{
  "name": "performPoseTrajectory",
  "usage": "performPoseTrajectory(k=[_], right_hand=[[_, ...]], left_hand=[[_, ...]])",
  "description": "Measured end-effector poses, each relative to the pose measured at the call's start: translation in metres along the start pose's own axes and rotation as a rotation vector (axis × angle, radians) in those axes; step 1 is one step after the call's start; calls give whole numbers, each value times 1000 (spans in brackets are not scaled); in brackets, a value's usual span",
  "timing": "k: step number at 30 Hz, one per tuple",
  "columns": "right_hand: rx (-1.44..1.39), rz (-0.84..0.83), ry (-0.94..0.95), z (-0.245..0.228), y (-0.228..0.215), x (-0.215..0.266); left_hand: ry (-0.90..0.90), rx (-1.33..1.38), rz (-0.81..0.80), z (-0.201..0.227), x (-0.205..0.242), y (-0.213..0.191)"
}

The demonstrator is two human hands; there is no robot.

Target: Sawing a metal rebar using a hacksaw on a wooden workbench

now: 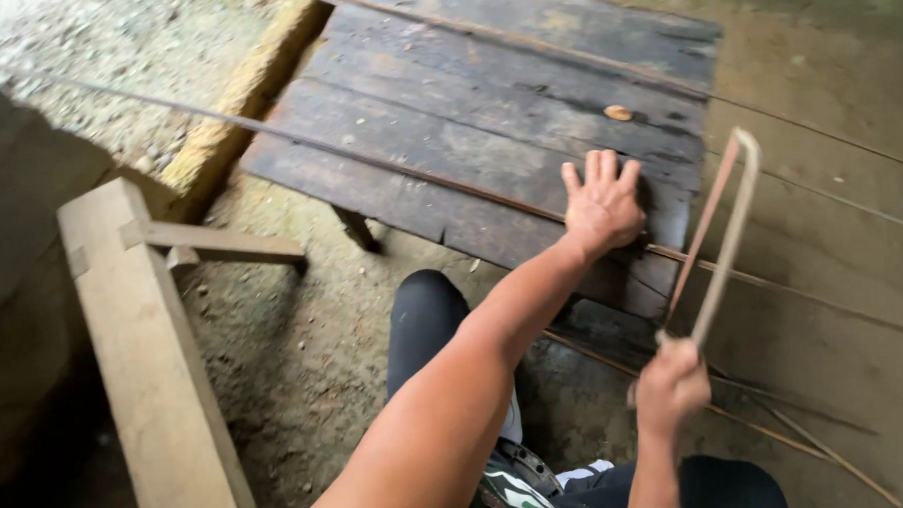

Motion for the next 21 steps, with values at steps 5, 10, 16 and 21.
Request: performPoseTrajectory(k=[5, 10, 16, 21], right_hand=[[832, 137, -464, -49, -39, 64], [933, 206, -541, -89, -69, 73], [-9, -4, 317, -23, -40, -4], [253, 215, -29, -10, -56, 59]], left_hand=[[46, -70, 131, 7, -3, -2], [62, -84, 225, 7, 1, 4], [59, -65, 170, 7, -4, -4], [24, -32, 149, 4, -4, -5]])
Point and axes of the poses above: each hand's wrist, its own x-axis away from the middle knuckle, its own y-axis out of the palm, z = x × y, the point moved 9 cm from there along -x, towards the middle knuckle, and after that the axes turned 3 degrees about x, right-handed, at the moved point
